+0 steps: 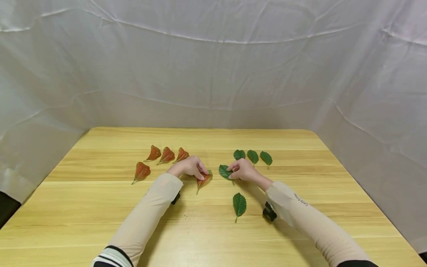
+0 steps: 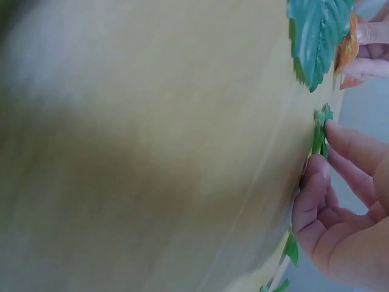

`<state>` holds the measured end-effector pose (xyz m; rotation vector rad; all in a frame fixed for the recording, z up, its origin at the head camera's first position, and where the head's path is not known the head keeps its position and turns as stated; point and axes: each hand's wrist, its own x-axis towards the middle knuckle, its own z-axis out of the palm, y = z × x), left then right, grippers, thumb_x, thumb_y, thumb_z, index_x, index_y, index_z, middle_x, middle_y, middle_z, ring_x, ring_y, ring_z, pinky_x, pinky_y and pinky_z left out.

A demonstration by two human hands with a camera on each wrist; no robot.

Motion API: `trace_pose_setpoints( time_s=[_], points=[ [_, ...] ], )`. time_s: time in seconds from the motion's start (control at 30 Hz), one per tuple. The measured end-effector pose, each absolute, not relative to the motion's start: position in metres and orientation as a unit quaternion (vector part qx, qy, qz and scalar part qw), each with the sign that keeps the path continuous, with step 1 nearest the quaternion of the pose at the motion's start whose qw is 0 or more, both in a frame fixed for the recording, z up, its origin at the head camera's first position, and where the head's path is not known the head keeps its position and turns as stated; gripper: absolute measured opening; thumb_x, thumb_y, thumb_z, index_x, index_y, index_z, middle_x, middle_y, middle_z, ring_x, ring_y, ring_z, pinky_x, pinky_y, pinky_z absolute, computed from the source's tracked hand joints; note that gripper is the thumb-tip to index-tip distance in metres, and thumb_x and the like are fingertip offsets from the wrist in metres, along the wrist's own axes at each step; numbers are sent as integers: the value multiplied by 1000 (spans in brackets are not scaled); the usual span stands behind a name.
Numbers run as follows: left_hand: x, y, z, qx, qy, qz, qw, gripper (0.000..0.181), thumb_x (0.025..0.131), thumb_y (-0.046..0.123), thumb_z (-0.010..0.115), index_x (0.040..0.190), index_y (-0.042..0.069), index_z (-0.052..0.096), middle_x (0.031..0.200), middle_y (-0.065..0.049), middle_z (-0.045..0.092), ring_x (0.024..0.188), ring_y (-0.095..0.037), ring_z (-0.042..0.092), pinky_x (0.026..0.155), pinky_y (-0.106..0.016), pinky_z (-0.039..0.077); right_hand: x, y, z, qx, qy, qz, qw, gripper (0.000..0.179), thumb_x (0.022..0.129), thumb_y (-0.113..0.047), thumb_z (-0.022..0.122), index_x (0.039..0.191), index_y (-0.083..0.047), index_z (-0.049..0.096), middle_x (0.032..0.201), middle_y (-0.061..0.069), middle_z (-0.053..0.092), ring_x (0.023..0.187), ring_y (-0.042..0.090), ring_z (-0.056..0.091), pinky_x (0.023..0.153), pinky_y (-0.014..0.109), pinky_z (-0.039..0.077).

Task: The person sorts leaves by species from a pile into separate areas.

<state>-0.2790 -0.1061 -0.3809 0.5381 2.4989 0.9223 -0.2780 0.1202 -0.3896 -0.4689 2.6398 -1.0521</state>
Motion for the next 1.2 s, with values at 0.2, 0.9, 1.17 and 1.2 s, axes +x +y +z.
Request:
trace_pose_setpoints(
  time_s=[0.2,0.9,1.17,1.2],
  points=[
    [-279,-106,-380,194,901,327,208,22,74,1,70,96,2,70,102,-10,64,96,-21,57,78,-28,46,-279,123,-392,-168,889,-408,124,19,75,5,66,94,7,67,60,7,59,50,13,53,49,26,47],
    [-278,-106,-381,191,900,332,208,22,73,0,71,95,2,70,104,-11,63,97,-23,56,78,-29,46,-264,151,-390,-115,849,-499,130,23,77,10,62,100,14,60,63,10,54,53,18,60,55,31,51],
    [-278,-106,-381,186,902,330,208,22,73,1,71,95,3,70,105,-11,63,98,-23,56,79,-28,46,-258,163,-390,-122,848,-499,132,24,77,12,60,100,16,59,61,9,53,53,19,59,56,32,51],
    [-278,-106,-381,187,902,330,207,22,73,1,71,95,3,70,105,-11,63,98,-23,56,79,-29,46,-257,164,-390,-125,849,-496,132,24,77,12,60,100,17,59,61,9,53,53,19,60,56,32,51]
  ],
)
